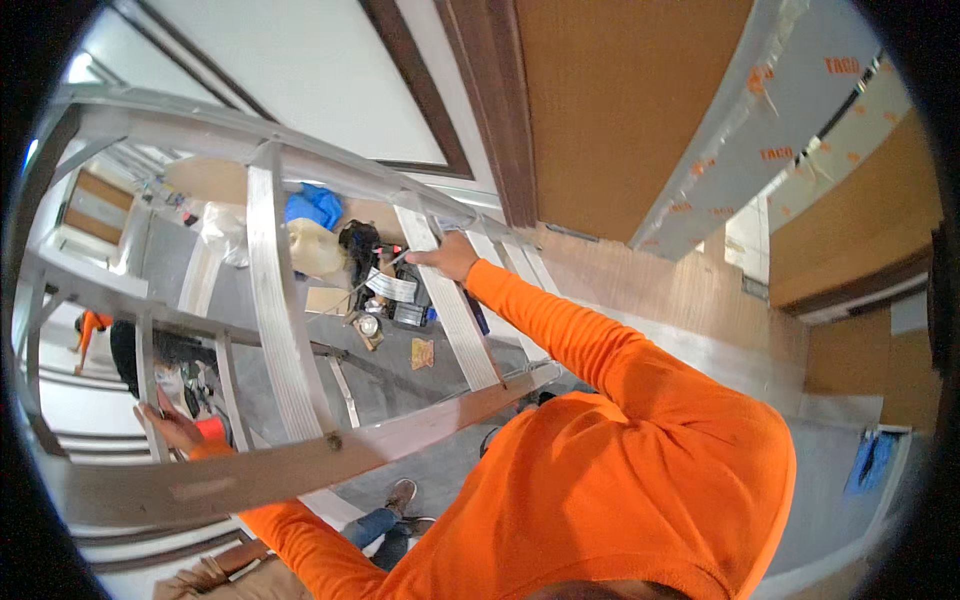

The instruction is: The person uses a utility knife to trim excess edge banding from a wooden panel, moving the blade along the length of the edge and then removing small fragments by hand.

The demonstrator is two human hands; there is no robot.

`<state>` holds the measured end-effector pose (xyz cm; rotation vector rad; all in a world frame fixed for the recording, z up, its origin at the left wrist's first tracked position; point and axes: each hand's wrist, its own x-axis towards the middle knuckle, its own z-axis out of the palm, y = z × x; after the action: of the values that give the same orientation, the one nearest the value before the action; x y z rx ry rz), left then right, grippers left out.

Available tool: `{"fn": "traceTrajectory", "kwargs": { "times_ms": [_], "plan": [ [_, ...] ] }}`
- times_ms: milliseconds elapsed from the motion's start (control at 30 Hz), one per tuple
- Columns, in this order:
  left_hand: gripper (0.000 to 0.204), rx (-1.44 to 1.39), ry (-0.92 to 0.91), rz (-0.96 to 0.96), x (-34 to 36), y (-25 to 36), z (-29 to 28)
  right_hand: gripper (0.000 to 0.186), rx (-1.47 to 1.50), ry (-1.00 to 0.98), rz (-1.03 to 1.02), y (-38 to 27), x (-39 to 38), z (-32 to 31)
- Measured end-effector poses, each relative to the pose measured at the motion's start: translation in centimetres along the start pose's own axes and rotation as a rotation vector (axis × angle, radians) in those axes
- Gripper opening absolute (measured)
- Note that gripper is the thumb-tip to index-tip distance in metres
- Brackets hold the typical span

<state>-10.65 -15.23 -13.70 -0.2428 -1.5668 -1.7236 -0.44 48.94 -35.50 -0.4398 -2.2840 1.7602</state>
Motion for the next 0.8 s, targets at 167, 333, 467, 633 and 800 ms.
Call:
{"fn": "traceTrajectory", "kwargs": {
  "times_ms": [167, 333, 467, 633, 800],
  "plan": [
    [0.069, -0.024, -0.022, -0.120, -1.4, -1.9, 4.8, 0.085, -0.068, -0.002, 0.114, 1.4, 0.0, -1.6],
    [0.071, -0.067, -0.174, -0.095, 2.3, 0.9, 3.5, 0.095, -0.005, 0.022, 0.114, 0.1, -0.8, -0.3],
    [0.066, -0.124, -0.075, -0.069, 0.7, -1.5, 8.6, 0.098, 0.042, 0.099, 0.082, 3.4, -0.5, -2.5],
    [0.066, 0.116, -0.029, 0.007, 1.9, -1.8, 8.0, 0.105, -0.168, 0.120, 0.154, -0.6, 1.4, -0.7],
    [0.058, 0.881, -0.087, 0.581, 2.6, -4.8, 1.1, 0.088, 0.206, 0.021, 0.164, -1.8, -3.5, -1.4]
  ]
}}
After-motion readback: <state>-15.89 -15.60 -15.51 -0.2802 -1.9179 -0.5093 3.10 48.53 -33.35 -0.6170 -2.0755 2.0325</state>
